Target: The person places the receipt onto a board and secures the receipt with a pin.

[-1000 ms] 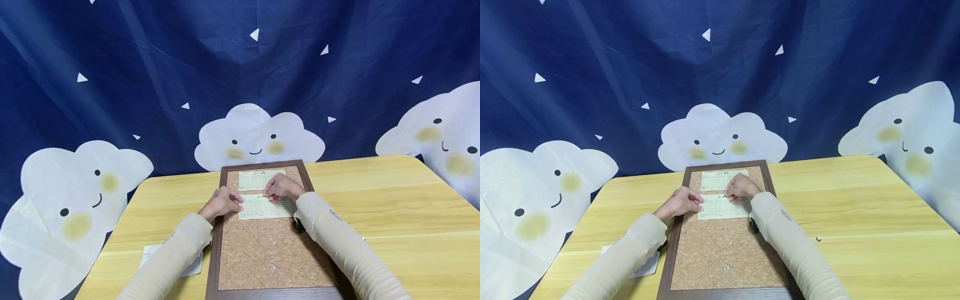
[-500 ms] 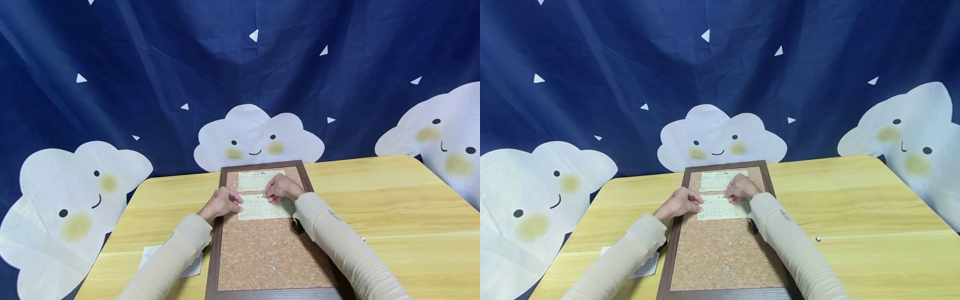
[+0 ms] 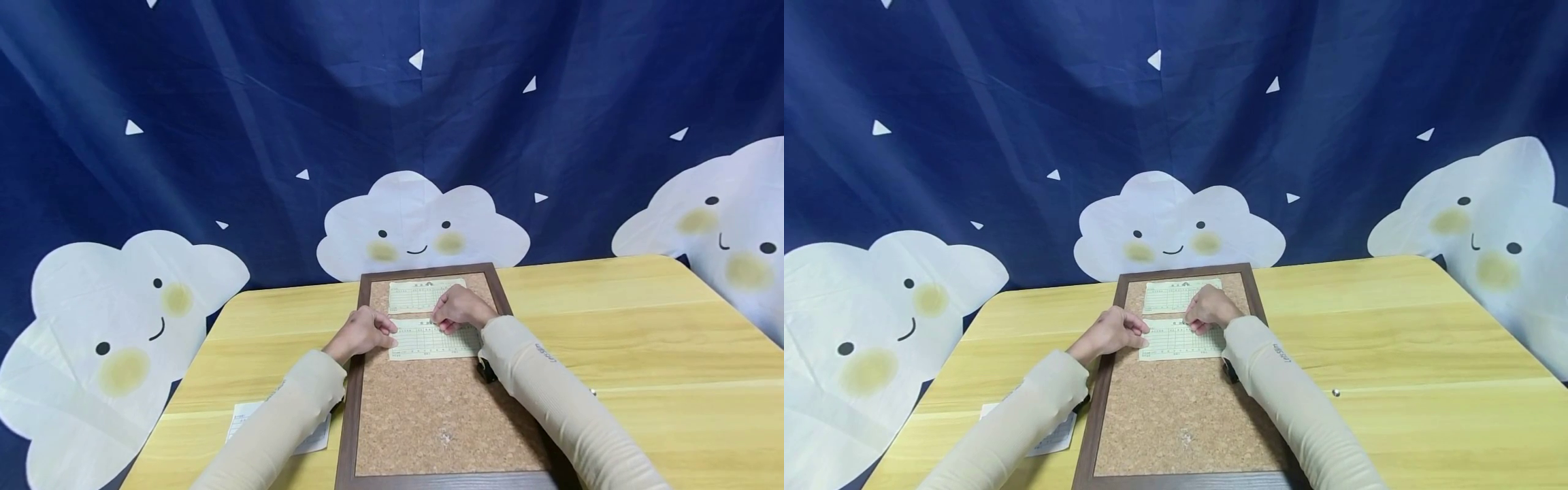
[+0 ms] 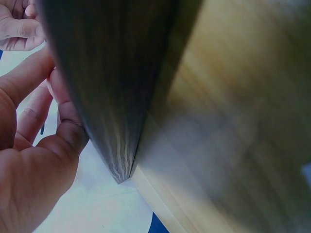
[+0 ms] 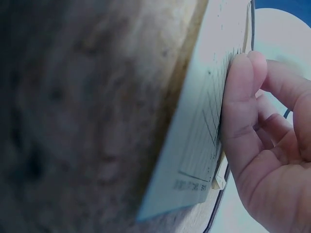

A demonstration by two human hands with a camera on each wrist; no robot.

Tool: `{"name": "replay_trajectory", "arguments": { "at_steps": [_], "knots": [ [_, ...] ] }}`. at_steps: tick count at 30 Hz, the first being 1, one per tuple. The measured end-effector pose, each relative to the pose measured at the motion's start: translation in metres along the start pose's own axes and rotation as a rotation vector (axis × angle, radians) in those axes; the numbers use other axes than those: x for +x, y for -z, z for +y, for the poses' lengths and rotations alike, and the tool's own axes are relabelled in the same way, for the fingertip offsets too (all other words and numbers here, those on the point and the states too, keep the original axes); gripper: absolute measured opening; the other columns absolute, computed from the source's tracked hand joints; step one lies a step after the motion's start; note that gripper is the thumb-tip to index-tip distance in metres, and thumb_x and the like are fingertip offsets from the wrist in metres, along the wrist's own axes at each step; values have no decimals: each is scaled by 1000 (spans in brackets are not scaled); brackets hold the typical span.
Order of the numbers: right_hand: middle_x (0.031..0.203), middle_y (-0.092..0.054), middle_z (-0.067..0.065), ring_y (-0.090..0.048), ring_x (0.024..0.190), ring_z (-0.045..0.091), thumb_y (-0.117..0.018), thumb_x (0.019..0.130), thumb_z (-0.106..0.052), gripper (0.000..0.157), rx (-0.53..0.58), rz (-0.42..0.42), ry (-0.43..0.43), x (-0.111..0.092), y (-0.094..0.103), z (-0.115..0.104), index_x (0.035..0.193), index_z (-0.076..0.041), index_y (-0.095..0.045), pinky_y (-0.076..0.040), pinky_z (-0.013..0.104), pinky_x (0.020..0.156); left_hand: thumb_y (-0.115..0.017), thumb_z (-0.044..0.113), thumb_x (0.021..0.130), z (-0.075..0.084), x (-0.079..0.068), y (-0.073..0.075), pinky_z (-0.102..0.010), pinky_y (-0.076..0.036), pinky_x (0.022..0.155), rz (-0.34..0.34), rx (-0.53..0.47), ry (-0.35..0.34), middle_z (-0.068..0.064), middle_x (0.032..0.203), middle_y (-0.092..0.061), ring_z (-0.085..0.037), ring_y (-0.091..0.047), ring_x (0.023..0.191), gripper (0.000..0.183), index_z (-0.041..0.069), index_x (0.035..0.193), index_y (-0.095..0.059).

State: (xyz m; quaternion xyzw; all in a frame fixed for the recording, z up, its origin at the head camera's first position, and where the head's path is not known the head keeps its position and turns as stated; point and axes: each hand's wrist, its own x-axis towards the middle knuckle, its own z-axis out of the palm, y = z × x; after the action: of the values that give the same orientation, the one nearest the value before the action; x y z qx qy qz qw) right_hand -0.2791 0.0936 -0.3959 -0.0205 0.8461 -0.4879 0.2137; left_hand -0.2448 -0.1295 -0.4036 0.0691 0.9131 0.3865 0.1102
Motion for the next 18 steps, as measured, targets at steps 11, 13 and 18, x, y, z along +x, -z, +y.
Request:
{"name": "replay_trajectory", "arguments": {
  "at_steps": [11, 13, 18],
  "knots": [
    [66, -66, 10, -60, 52, 11, -68, 89, 4, 7, -31, 11, -9, 1, -2, 0, 83, 4, -71, -57, 27, 58, -87, 1, 74, -1, 0, 0, -26, -47, 75, 3, 7, 0, 3, 75, -64, -11, -56, 75, 16, 8, 86, -78],
    [67, -67, 10, -61, 53, 11, -68, 90, 3, 8, -51, 11, -3, 1, -2, 0, 82, 3, -70, -58, 28, 58, -87, 1, 74, -1, -1, 0, -26, -47, 76, 5, 7, 2, 3, 75, -64, -10, -56, 75, 16, 8, 86, -78],
    [67, -67, 10, -61, 53, 12, -68, 90, 3, 9, -68, -3, 9, 1, -1, -1, 81, 3, -70, -58, 28, 58, -87, 1, 75, 1, 0, 0, -26, -47, 75, 1, 13, 5, 3, 76, -64, -11, -56, 75, 16, 8, 86, -78]
  ]
}}
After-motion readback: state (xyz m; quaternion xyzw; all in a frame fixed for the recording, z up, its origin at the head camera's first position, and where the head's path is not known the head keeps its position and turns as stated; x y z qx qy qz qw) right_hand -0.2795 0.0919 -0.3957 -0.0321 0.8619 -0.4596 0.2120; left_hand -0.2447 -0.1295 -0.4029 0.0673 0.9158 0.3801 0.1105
